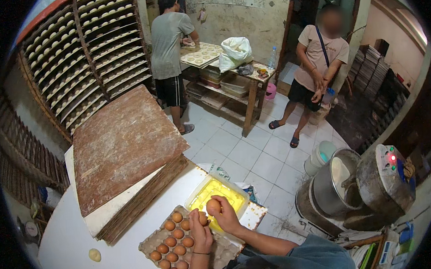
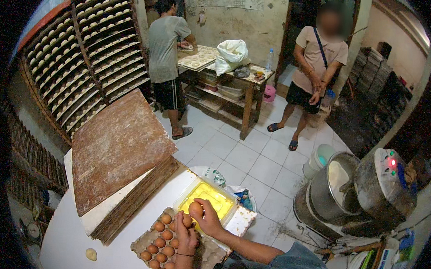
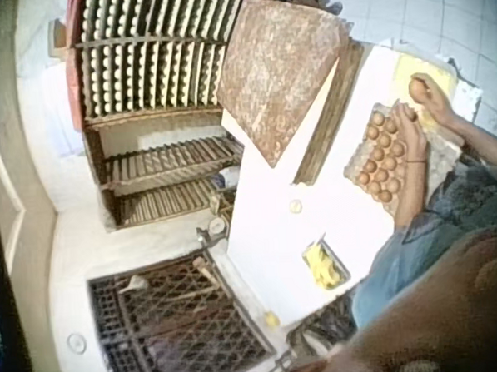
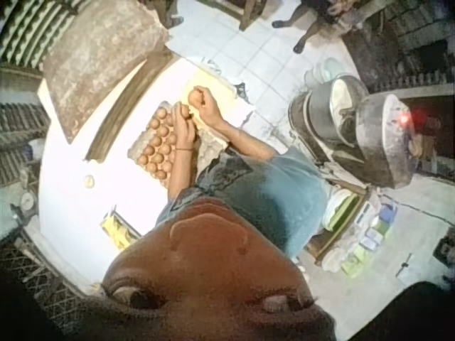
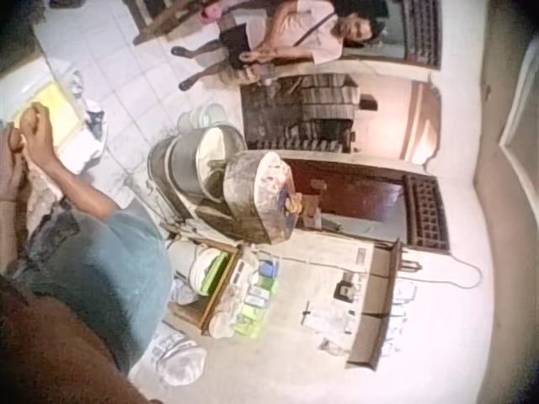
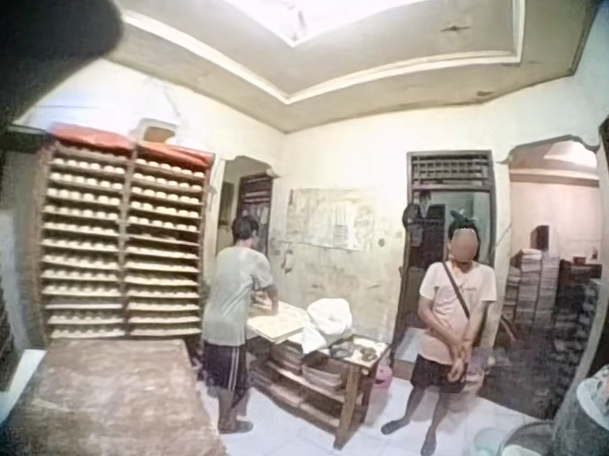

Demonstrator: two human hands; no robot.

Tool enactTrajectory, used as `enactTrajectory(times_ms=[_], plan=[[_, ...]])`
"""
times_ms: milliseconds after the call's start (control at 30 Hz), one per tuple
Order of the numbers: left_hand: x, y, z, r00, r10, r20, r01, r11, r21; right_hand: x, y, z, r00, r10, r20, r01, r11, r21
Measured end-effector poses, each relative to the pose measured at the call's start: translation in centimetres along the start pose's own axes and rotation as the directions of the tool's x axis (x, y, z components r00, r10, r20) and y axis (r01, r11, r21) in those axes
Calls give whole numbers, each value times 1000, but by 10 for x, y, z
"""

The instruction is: The person weighs a white powder on a digital scale, then moves to a table to crack eggs into a yellow container. They separate the yolks from the whites by hand and add the yolks to a dough mixer.

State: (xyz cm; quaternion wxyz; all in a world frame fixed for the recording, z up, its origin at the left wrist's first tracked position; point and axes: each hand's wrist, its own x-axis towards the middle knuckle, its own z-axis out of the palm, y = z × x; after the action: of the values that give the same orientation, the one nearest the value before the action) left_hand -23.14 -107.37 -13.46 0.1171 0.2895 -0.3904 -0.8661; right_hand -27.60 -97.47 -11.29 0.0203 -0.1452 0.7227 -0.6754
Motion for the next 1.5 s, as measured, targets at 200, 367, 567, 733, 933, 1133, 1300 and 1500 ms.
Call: enactTrajectory(times_ms=[200,367,567,733,933,1133,1300,1500], plan=[[9,-9,-3,999,-42,11,43,982,-184,-2,-4,0,986,25,162,0,988,-152],[6,2,-1,998,-65,6,64,974,-219,-8,-2,4,981,36,-189,7,976,219],[4,7,7,995,-82,51,92,963,-252,-4,16,-1,969,249,15,-230,871,434],[11,6,-6,1000,-10,27,16,971,-237,9,12,-14,913,407,12,-276,598,752],[-4,5,27,996,-72,59,89,930,-357,1,15,4,984,140,108,-157,974,164],[7,-7,0,994,-97,56,110,946,-306,11,4,-9,988,101,-118,-70,968,242],[2,-8,9,995,-81,65,96,949,-299,5,18,-2,983,154,98,-170,969,180],[5,-2,4,995,-42,93,69,947,-314,8,24,-13,961,257,-103,-165,829,534]])
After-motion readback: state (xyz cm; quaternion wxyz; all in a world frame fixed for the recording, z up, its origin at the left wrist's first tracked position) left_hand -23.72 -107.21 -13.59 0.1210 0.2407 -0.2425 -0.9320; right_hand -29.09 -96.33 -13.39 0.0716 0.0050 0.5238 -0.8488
